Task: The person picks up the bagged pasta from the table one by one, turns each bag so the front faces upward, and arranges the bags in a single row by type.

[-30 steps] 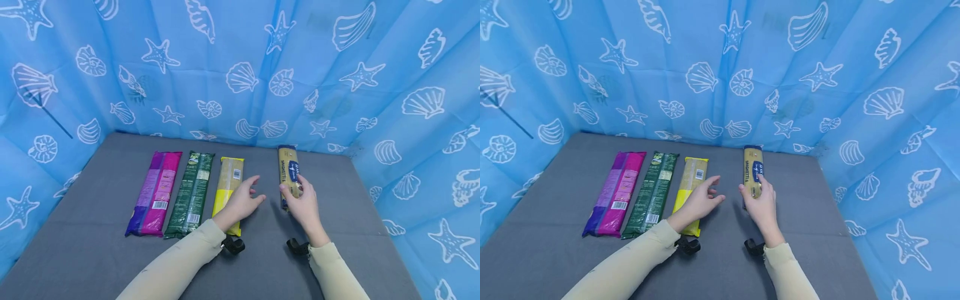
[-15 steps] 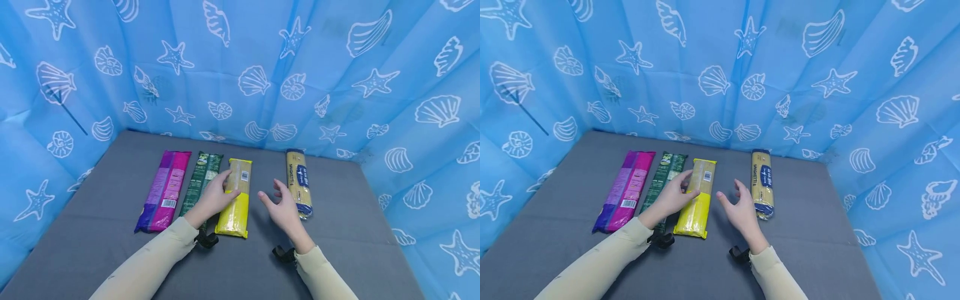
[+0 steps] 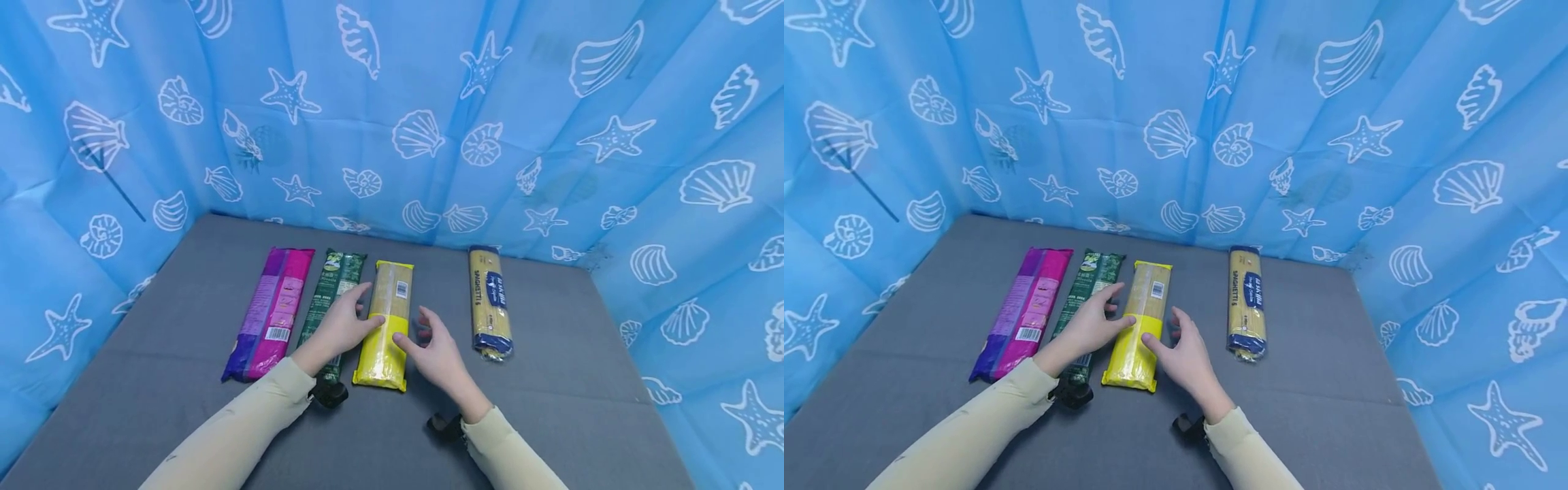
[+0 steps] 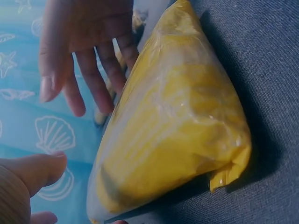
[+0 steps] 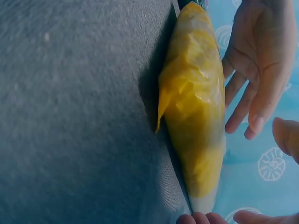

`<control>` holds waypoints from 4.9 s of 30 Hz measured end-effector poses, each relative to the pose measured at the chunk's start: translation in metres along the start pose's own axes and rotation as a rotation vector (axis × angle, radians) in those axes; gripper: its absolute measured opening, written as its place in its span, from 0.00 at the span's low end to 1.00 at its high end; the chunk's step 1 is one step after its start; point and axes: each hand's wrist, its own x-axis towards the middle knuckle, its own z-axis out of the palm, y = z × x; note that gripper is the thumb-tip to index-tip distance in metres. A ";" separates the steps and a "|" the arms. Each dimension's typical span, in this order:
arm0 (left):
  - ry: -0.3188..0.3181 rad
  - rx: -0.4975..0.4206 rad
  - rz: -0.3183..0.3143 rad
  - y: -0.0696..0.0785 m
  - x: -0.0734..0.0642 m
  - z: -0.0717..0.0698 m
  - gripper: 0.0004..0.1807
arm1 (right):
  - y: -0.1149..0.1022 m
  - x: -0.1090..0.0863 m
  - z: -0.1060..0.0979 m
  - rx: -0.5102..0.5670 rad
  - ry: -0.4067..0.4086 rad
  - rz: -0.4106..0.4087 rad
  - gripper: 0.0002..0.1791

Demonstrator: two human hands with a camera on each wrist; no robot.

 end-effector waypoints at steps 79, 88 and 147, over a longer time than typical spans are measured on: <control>-0.135 -0.371 -0.009 0.027 0.001 0.012 0.42 | -0.019 -0.009 -0.027 0.009 -0.042 -0.114 0.45; -0.235 -0.692 -0.129 0.028 0.002 0.009 0.41 | -0.031 -0.015 -0.030 -0.595 0.133 -0.400 0.50; -0.143 -0.576 -0.029 0.015 0.000 0.038 0.37 | 0.012 -0.020 -0.008 0.446 -0.053 0.059 0.30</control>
